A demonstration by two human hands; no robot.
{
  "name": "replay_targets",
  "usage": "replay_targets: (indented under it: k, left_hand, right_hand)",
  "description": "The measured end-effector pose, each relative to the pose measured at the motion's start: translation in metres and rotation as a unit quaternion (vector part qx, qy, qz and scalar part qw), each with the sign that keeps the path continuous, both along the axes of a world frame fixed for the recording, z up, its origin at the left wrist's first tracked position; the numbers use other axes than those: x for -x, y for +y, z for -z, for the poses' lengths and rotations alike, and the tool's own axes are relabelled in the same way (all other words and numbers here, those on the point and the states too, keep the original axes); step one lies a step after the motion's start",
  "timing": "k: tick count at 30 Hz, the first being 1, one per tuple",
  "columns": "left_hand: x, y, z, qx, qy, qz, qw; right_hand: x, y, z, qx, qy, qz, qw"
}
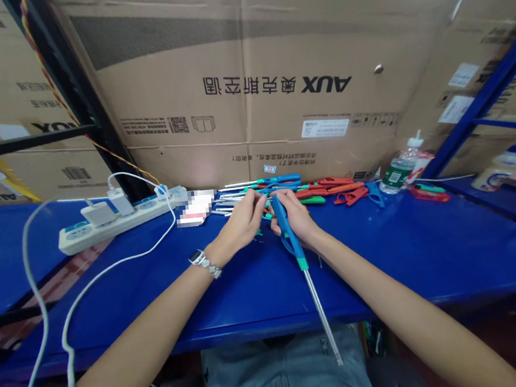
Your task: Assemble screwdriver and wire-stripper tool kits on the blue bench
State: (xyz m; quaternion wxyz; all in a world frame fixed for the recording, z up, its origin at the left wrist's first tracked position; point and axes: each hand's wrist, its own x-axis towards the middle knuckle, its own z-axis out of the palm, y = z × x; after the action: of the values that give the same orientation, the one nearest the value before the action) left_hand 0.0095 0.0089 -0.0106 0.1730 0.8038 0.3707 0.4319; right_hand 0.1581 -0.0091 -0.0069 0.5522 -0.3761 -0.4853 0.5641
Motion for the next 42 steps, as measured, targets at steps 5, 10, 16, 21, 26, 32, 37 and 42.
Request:
replay_targets:
  k: [5,10,16,21,26,32,37,42]
  left_hand:
    - [-0.009,-0.009,0.004,-0.041,0.101,0.001,0.994]
    - [-0.009,-0.009,0.003,-0.040,0.156,-0.001,0.987]
    - [-0.008,-0.008,0.001,0.014,0.067,-0.010,0.998]
    - [-0.010,-0.002,0.002,0.056,0.031,-0.031,0.997]
    - [-0.010,-0.004,0.001,0.046,0.054,-0.019,0.997]
    - [-0.005,-0.005,0.002,-0.056,0.133,0.023,0.989]
    - [-0.003,0.003,0.000,0.013,0.052,0.003,0.999]
    - [0.016,0.014,0.000,0.001,0.073,0.029,0.997]
  right_hand:
    - [0.004,-0.007,0.015,0.000,-0.028,0.009,1.000]
    - [0.006,-0.011,0.022,0.003,-0.052,0.004,0.999]
    - [0.008,-0.014,0.015,-0.010,-0.070,0.002,0.998]
    - [0.009,-0.010,0.017,-0.001,-0.083,0.025,0.996]
    - [0.009,-0.009,0.017,0.034,-0.048,0.034,0.998]
    - [0.009,-0.012,0.016,0.050,-0.056,0.032,0.997]
    - [0.007,-0.012,0.010,0.011,-0.025,0.026,0.999]
    - [-0.003,-0.006,0.002,0.024,0.041,0.061,0.997]
